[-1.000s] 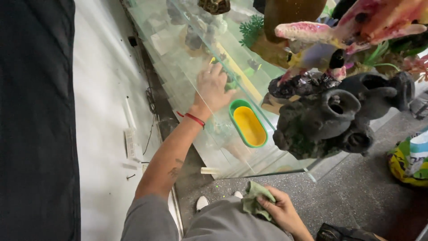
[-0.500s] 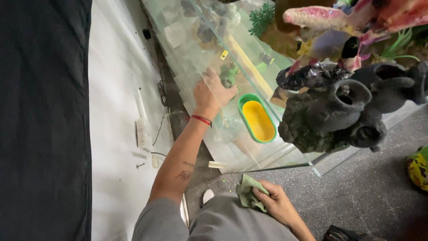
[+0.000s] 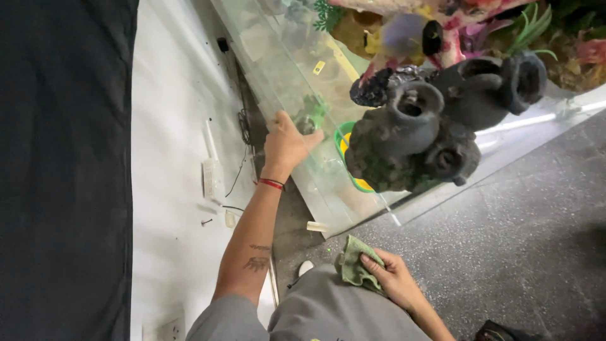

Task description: Dusting and cleaning a green plastic reptile decoration using a cloth in a pet store.

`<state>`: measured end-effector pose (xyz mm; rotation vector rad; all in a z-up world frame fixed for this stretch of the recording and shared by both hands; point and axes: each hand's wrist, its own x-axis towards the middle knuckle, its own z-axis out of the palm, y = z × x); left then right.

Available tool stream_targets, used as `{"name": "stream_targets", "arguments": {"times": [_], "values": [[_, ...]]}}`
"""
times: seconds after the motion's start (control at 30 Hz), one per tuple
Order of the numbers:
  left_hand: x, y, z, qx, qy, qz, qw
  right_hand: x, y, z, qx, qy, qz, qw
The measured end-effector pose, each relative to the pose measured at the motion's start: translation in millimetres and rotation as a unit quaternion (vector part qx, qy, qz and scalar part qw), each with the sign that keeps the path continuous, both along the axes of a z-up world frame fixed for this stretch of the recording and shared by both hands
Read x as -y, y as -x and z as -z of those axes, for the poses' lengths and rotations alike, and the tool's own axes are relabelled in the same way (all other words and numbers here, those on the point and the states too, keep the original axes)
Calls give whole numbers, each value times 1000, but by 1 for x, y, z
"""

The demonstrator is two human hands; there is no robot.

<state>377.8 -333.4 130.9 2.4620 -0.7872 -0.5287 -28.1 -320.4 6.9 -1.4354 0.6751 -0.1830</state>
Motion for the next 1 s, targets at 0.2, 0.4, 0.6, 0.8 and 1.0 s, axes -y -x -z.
{"name": "stream_targets", "arguments": {"times": [0.2,0.4,0.6,0.8,1.0], "values": [[-43,24,-28,-172,126,-99,972,11,8,26,-1,-11,-22,1000],[-106,63,24,-257,366,-185,875,24,12,0,-8,-84,-25,996],[-161,144,73,-300,517,-241,764,36,15,3,-51,-317,80,944],[-183,239,53,-250,502,-241,792,47,7,20,-96,-405,98,904],[-190,327,53,-318,474,-275,773,24,-16,-44,-54,-473,20,879]]}}
